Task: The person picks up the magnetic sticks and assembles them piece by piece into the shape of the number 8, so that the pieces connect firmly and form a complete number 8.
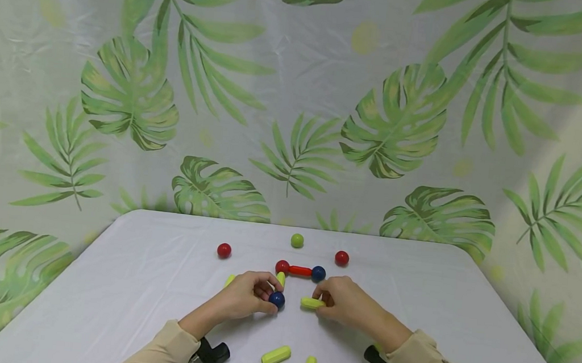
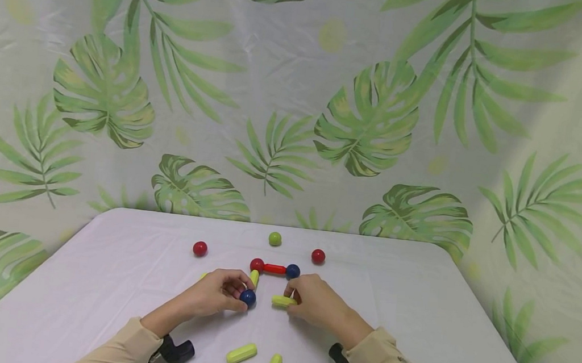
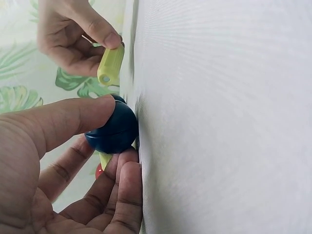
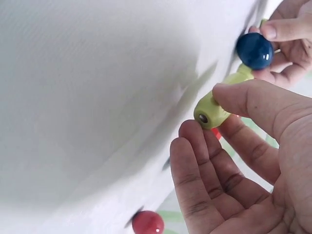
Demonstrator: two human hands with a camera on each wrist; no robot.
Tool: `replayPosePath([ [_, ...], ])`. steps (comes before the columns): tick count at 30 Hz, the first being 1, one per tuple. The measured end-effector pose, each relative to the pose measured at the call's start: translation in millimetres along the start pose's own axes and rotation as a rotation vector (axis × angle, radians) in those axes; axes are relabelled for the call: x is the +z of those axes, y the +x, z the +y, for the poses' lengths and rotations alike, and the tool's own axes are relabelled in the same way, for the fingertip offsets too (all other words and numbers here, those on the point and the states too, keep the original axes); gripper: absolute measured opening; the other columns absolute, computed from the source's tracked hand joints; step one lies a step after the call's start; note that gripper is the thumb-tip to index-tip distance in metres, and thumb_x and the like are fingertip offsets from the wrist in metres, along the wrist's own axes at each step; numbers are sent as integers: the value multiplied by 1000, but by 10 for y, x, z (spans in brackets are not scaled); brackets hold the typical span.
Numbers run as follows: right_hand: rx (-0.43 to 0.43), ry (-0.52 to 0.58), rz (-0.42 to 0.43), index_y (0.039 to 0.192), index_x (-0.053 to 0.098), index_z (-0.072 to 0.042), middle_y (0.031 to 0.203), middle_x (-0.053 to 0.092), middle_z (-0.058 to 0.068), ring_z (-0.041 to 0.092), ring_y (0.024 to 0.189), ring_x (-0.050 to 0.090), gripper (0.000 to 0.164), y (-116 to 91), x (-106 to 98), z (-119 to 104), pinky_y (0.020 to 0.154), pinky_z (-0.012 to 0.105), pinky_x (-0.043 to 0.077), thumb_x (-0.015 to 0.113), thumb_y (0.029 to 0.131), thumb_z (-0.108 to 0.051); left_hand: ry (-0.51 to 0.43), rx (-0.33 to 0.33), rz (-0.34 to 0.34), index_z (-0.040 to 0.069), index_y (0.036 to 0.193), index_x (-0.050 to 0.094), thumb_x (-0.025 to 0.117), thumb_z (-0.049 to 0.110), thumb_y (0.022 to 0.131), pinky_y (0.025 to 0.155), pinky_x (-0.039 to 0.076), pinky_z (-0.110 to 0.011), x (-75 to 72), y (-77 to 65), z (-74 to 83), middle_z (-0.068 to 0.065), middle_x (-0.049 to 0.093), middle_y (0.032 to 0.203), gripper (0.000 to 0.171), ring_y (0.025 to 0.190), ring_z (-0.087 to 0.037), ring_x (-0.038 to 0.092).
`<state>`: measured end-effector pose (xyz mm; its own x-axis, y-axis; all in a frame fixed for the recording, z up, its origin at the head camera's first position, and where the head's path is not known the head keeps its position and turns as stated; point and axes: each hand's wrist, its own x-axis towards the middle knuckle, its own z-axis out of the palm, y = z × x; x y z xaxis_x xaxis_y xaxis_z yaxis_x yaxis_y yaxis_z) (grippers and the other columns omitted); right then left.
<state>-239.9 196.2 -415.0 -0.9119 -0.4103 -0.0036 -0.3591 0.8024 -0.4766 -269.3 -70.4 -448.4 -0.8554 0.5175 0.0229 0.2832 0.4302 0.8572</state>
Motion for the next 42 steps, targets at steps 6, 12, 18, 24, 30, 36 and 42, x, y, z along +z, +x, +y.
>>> replayPosePath([
  [6,-35,2,-12,99,78,-8,79,63,-3,15,74,55,14,34,41,-26,65,24,49,85,88,-4,1,-3,1,13,112,75,89,6,85,78,49,-24,-1,1,-5,-2,68,97,32,87,-16,61],
  [12,-62,-2,-15,99,78,-9,81,65,-4,14,75,56,13,67,69,-47,66,24,50,85,88,-5,2,-2,0,13,112,75,89,6,85,78,49,-24,-5,5,1,-2,68,97,32,87,-16,60],
  [18,-88,-8,-18,99,79,-7,82,67,-4,11,73,55,13,83,102,-76,66,22,49,84,88,-3,2,-4,-1,13,113,75,89,6,85,79,50,-24,0,10,-6,-2,68,98,32,88,-16,61],
  [24,-104,-6,-24,100,79,-6,84,70,-2,10,72,56,14,109,121,-100,66,22,51,84,88,-3,2,-4,-1,13,112,75,89,6,85,79,50,-24,-1,8,-10,-3,68,98,32,88,-16,61],
  [30,-118,-4,-30,100,79,-5,83,70,-2,7,70,56,13,115,146,-93,67,21,51,84,88,-3,1,-6,-5,13,112,75,89,6,86,80,51,-25,-1,6,-6,-4,69,99,31,89,-17,61],
  [36,-124,3,-29,100,79,-5,83,70,-2,7,70,57,13,116,152,-86,67,20,52,84,88,-3,4,-8,-6,14,113,74,89,7,86,81,51,-25,1,5,-4,-3,69,100,31,89,-17,61],
  [42,-118,6,-31,101,79,-6,83,71,-2,8,71,58,14,128,155,-102,68,21,54,85,88,-4,-1,-3,-5,13,113,74,89,6,86,80,51,-25,-2,-1,-2,-3,69,99,31,89,-16,61],
])
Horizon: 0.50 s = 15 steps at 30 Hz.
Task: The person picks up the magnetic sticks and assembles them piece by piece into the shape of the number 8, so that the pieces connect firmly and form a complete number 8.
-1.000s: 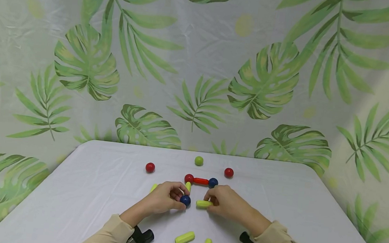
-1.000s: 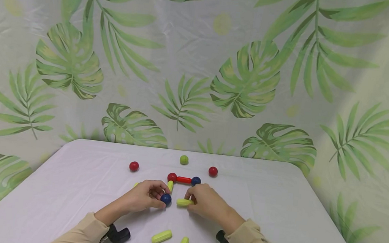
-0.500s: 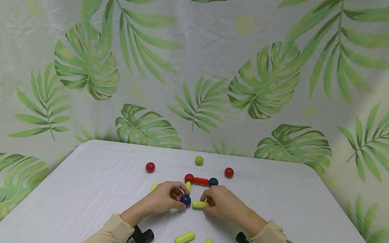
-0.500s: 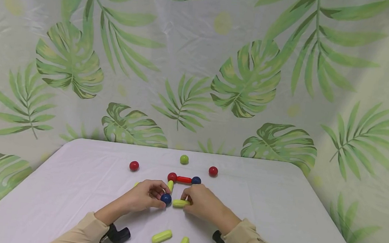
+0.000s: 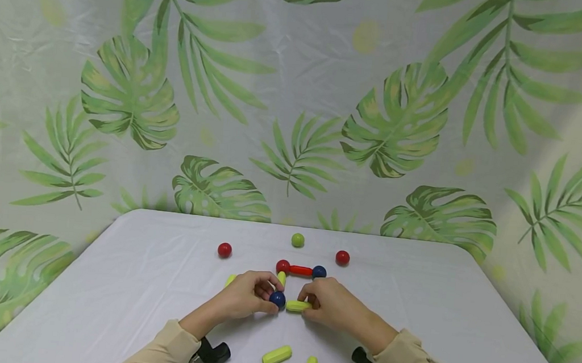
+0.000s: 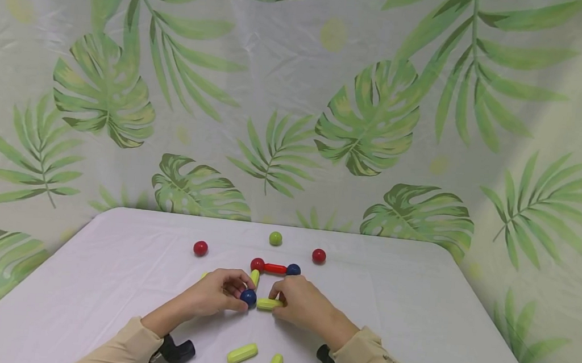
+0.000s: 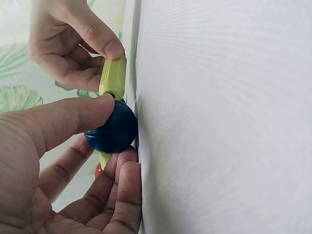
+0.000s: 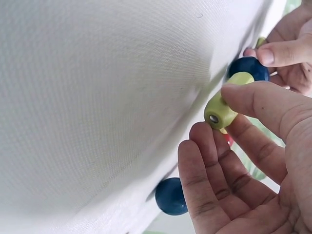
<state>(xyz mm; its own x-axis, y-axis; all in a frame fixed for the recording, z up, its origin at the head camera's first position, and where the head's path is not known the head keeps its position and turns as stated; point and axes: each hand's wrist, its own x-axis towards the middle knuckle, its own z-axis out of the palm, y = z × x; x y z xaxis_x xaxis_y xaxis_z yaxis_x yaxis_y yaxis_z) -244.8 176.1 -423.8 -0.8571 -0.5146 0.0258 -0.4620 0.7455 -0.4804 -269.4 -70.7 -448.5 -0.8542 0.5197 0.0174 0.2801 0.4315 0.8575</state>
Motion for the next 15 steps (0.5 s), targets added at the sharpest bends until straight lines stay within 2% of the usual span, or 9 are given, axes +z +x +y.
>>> replayPosePath([
  [6,24,3,-10,102,80,-7,82,69,-2,10,71,58,15,15,6,-21,68,23,55,86,88,-6,-4,1,-3,12,114,74,88,6,86,79,50,-24,-1,-7,-1,-3,69,99,31,89,-16,61],
  [15,7,-20,1,102,80,-8,82,70,-4,7,71,57,15,23,-12,2,68,22,53,86,89,-7,8,-7,-4,14,114,74,89,8,87,80,50,-25,-3,4,0,-3,69,100,31,89,-17,60],
])
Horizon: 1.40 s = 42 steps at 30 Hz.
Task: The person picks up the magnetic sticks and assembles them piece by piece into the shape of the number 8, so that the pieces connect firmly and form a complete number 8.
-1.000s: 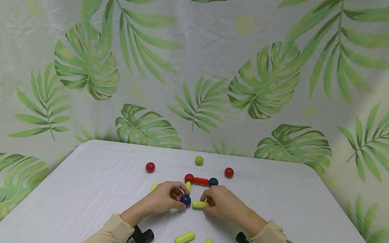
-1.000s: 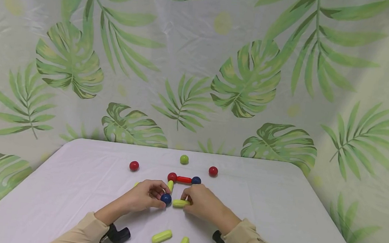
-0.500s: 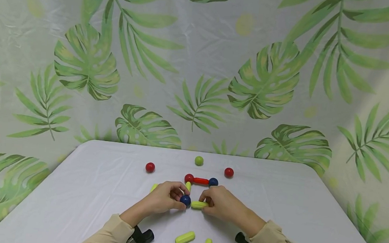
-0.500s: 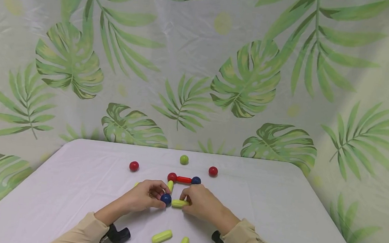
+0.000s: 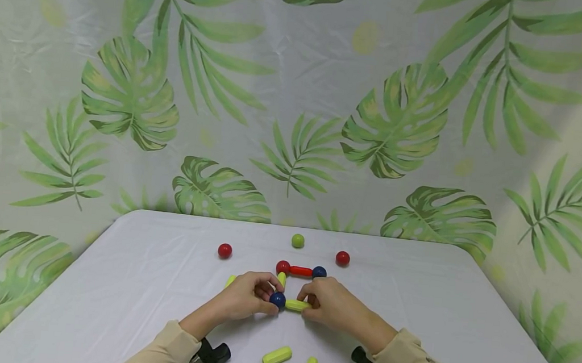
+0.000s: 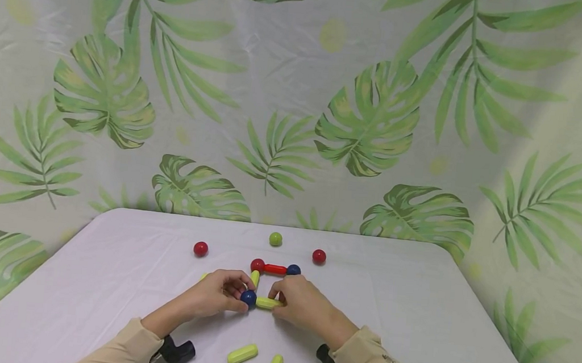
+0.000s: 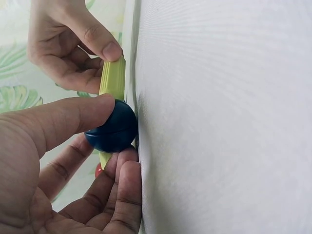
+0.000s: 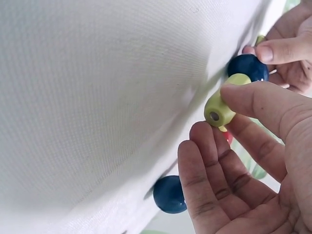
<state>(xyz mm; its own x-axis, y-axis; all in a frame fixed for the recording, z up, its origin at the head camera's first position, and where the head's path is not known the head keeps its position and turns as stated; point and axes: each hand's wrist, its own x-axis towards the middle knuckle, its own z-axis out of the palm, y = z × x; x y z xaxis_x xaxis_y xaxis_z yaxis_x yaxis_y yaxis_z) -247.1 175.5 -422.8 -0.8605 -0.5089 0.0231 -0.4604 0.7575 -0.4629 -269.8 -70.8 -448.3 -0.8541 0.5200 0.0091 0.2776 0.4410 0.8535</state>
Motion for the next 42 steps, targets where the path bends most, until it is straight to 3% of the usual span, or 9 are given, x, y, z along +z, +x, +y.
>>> replayPosePath([
  [24,-22,0,8,104,82,-7,80,68,-3,7,70,55,16,-14,-45,-24,65,21,50,86,88,-6,-10,16,0,13,112,75,89,6,86,77,50,-23,7,-6,-17,-3,69,98,30,88,-16,61],
  [35,5,2,-7,105,80,-6,85,70,-1,14,77,60,19,9,-66,-29,70,24,54,87,87,-8,-19,14,-4,12,112,75,89,6,86,79,51,-24,-3,-2,-28,-3,69,98,30,88,-16,62],
  [42,-24,-27,23,105,80,-4,85,69,-2,13,79,59,19,33,-152,-19,71,25,52,85,90,-13,-12,7,-4,14,113,75,89,8,87,80,51,-25,-2,-10,-8,-3,69,99,30,89,-17,61],
])
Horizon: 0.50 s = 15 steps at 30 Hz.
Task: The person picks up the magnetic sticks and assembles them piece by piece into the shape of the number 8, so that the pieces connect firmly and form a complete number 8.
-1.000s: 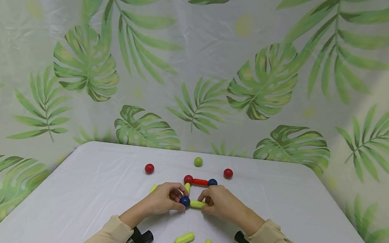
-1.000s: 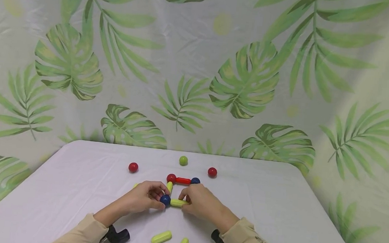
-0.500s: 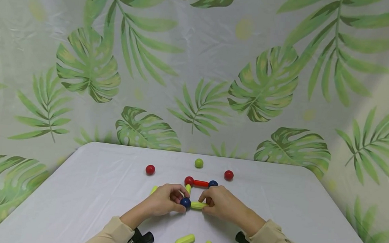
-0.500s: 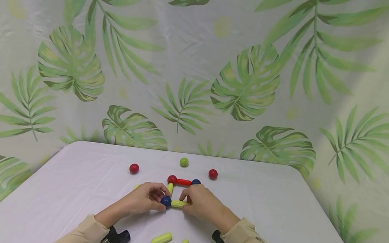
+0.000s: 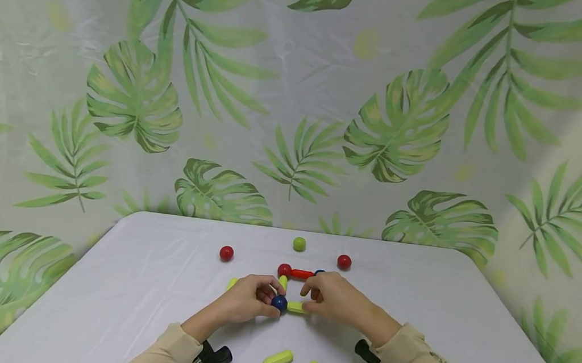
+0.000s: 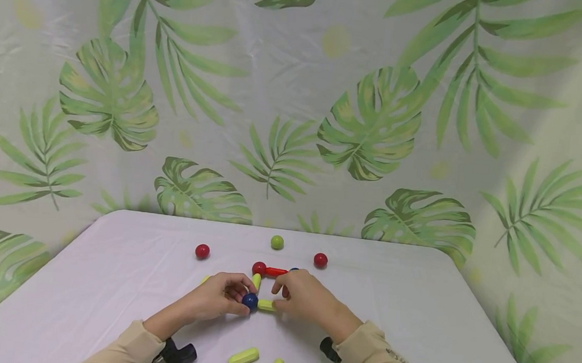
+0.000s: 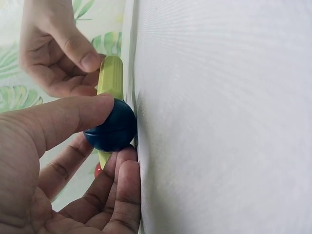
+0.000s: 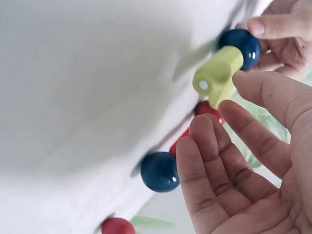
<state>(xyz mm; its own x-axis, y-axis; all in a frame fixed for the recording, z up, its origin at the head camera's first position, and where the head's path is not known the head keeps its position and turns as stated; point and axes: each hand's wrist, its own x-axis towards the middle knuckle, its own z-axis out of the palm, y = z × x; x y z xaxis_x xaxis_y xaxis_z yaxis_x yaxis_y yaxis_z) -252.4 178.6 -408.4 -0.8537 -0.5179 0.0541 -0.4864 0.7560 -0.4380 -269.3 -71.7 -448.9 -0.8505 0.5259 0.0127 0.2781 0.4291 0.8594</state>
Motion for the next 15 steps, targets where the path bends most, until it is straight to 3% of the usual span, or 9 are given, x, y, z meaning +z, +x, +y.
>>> replayPosePath([
  [15,31,-42,67,107,78,-4,79,67,-2,9,69,55,15,347,-199,69,63,22,47,81,95,-13,-6,-3,5,15,112,75,89,8,86,78,50,-23,-4,7,-2,-3,68,98,31,88,-17,60],
])
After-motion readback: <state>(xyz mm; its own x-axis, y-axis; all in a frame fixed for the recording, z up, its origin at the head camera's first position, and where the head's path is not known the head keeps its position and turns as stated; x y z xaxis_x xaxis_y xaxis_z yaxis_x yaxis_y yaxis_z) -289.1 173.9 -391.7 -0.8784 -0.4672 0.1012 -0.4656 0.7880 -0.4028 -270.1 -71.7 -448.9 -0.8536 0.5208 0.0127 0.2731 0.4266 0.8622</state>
